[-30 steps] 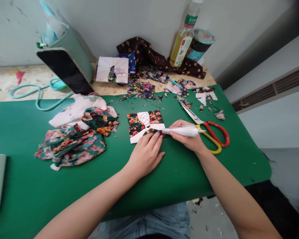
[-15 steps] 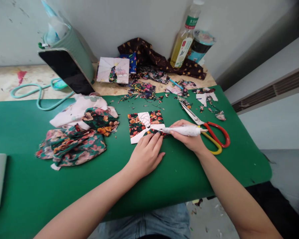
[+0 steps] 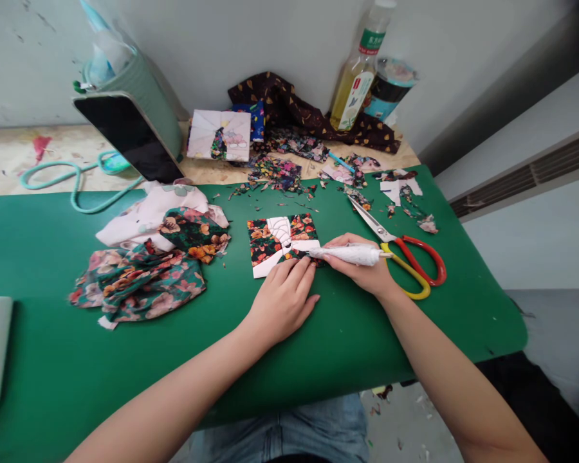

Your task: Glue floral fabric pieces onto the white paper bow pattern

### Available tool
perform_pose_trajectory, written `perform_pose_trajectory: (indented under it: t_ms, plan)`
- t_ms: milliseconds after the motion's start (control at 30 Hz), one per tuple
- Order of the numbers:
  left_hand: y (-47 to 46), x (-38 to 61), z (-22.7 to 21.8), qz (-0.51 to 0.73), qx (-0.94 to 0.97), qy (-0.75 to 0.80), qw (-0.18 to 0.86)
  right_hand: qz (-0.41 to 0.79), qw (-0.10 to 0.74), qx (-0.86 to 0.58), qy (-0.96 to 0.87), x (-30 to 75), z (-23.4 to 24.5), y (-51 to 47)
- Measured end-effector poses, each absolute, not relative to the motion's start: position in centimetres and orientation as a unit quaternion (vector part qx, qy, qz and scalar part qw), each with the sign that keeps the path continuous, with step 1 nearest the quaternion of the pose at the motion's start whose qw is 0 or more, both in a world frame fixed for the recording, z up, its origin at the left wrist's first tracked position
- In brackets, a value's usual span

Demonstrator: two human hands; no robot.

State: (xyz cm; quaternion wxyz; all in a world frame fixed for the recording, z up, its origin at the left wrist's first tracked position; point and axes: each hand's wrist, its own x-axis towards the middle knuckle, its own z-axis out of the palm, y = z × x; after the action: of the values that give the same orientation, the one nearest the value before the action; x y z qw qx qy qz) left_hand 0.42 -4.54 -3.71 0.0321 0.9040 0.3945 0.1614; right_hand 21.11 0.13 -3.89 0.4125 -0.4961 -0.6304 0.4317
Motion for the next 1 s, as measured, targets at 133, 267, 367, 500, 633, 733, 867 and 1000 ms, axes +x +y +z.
perform_pose_trajectory:
  t_ms: [133,267,367,500,633,733,867,1000]
  plan:
    - [-4.55,0.43,-3.75,0.158,0.905,0.394,0.040,0.411,0.401,-0.503,-0.646,21.12,-3.80,0.13]
    - [-4.56,0.46,-3.75,0.160,0.903,0.395,0.042,0.396,0.391,-0.502,-0.662,21.02,-3.63,0.13]
    - [-4.55,0.46,-3.74,0.162,0.904,0.395,0.041,0.394,0.386,-0.499,-0.669,20.96,-3.58,0.12]
    - [-4.54,0.45,-3.75,0.157,0.904,0.397,0.041,0.409,0.402,-0.496,-0.652,21.11,-3.66,0.20]
    - [-4.54,0.42,-3.73,0.156,0.904,0.395,0.037,0.417,0.418,-0.495,-0.637,21.41,-3.63,0.32]
    - [-4.55,0.39,-3.67,0.157,0.905,0.393,0.036,0.417,0.415,-0.498,-0.637,21.46,-3.47,0.32]
    - [-4.58,0.37,-3.65,0.156,0.905,0.395,0.040,0.415,0.412,-0.502,-0.637,21.34,-3.33,0.25]
    - [-4.57,0.37,-3.67,0.154,0.903,0.398,0.045,0.409,0.408,-0.501,-0.645,21.38,-3.39,0.26]
